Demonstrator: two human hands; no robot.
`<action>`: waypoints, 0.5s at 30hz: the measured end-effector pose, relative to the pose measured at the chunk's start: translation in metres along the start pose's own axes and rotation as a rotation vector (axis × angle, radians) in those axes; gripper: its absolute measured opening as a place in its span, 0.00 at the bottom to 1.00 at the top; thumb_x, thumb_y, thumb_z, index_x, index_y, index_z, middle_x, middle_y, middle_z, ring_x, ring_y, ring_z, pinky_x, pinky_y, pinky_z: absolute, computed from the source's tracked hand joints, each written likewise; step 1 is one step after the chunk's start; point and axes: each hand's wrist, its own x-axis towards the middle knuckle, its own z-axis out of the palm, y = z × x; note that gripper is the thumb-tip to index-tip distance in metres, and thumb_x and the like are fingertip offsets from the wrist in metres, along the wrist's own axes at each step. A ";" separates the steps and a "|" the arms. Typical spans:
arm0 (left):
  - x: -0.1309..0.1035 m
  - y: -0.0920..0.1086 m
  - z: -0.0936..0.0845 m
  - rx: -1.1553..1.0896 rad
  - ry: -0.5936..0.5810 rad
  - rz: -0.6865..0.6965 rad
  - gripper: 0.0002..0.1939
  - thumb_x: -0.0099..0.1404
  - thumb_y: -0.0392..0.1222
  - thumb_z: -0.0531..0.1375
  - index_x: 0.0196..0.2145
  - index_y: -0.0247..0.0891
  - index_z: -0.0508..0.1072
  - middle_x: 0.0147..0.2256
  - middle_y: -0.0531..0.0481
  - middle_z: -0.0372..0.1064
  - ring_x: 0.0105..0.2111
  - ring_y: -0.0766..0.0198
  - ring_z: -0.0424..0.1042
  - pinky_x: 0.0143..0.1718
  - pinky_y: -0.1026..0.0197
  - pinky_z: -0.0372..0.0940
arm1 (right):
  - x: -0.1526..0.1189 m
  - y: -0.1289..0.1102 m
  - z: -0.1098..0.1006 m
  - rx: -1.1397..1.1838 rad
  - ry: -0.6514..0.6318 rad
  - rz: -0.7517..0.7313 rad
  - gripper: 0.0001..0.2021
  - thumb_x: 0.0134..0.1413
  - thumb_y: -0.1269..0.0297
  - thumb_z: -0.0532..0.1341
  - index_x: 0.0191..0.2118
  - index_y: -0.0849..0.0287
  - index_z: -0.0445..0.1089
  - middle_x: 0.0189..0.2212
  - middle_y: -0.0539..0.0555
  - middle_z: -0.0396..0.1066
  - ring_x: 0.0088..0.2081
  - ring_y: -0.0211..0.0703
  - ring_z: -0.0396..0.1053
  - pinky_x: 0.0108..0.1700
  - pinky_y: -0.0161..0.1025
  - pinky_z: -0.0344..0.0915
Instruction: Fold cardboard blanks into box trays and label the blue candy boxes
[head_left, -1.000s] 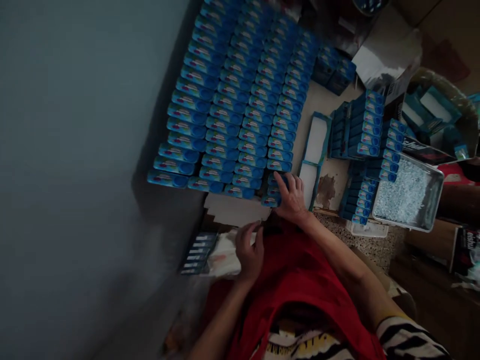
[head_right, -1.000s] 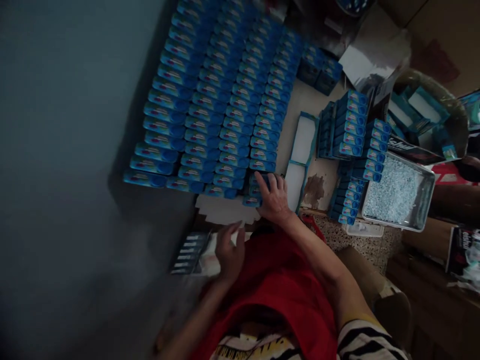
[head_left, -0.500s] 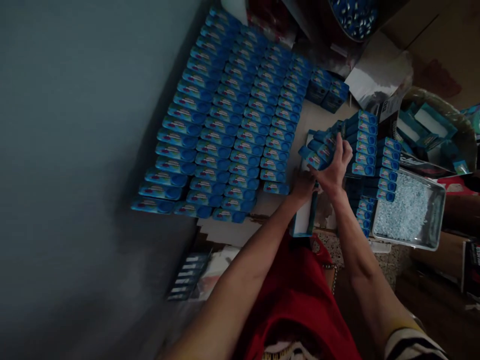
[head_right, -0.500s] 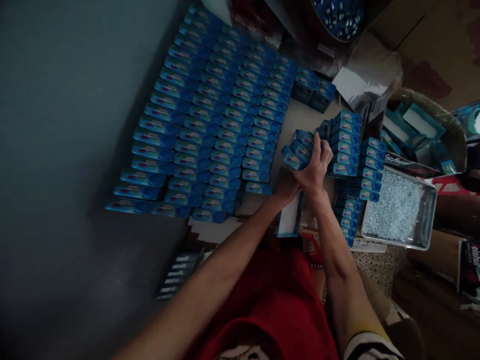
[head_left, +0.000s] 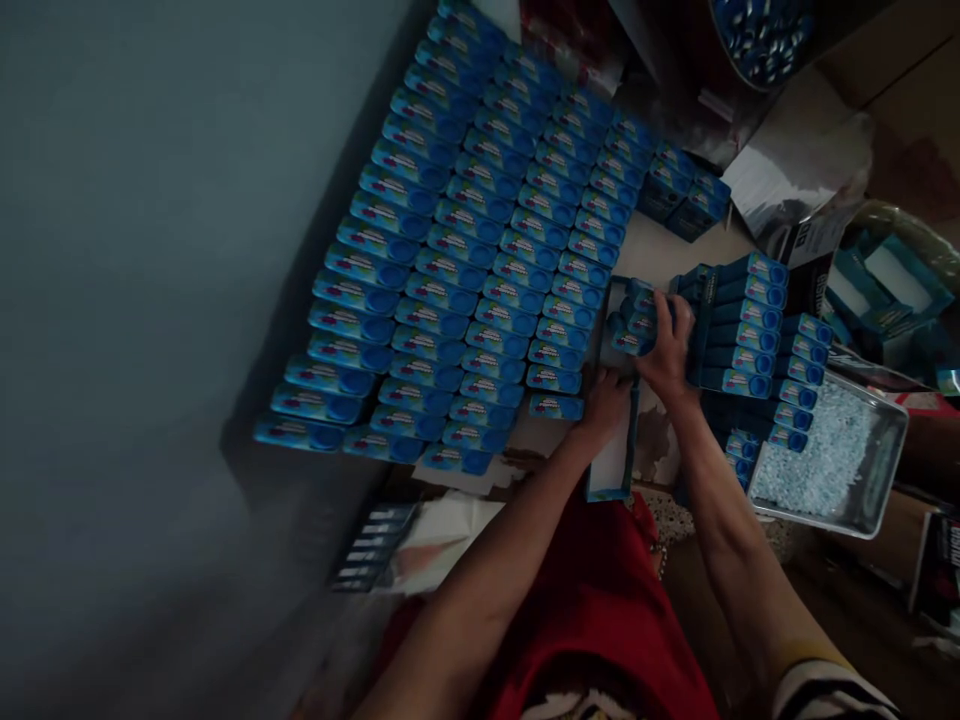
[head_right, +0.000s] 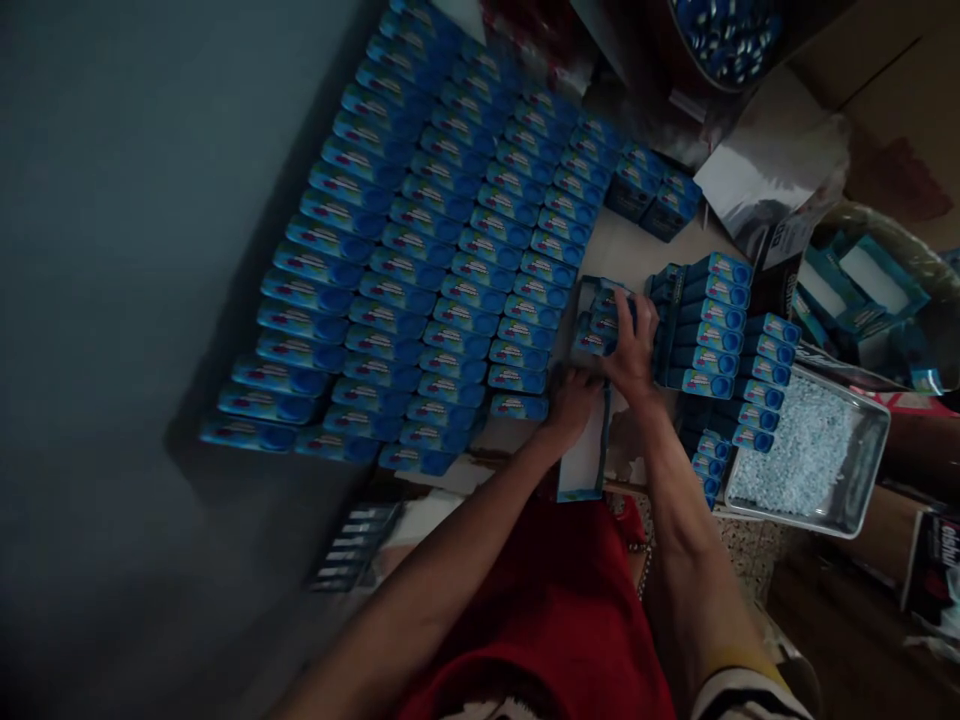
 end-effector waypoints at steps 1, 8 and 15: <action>0.000 0.000 0.000 -0.001 -0.004 0.000 0.17 0.75 0.34 0.55 0.54 0.42 0.80 0.51 0.41 0.76 0.57 0.46 0.68 0.70 0.33 0.54 | 0.001 0.000 -0.001 0.013 -0.001 -0.023 0.40 0.63 0.51 0.61 0.76 0.59 0.51 0.67 0.68 0.55 0.71 0.64 0.53 0.73 0.66 0.54; -0.002 0.002 -0.008 0.061 -0.070 -0.041 0.23 0.73 0.30 0.51 0.59 0.40 0.77 0.61 0.38 0.71 0.60 0.45 0.67 0.71 0.31 0.52 | 0.006 0.004 -0.003 0.068 -0.058 -0.111 0.41 0.63 0.51 0.62 0.75 0.62 0.53 0.68 0.68 0.54 0.72 0.62 0.51 0.74 0.62 0.53; -0.001 -0.003 -0.009 0.056 -0.120 -0.025 0.25 0.75 0.31 0.49 0.61 0.43 0.76 0.70 0.45 0.64 0.63 0.45 0.64 0.71 0.30 0.52 | 0.020 0.000 -0.003 0.128 -0.156 -0.104 0.43 0.59 0.49 0.65 0.75 0.60 0.54 0.69 0.67 0.55 0.72 0.64 0.52 0.74 0.65 0.52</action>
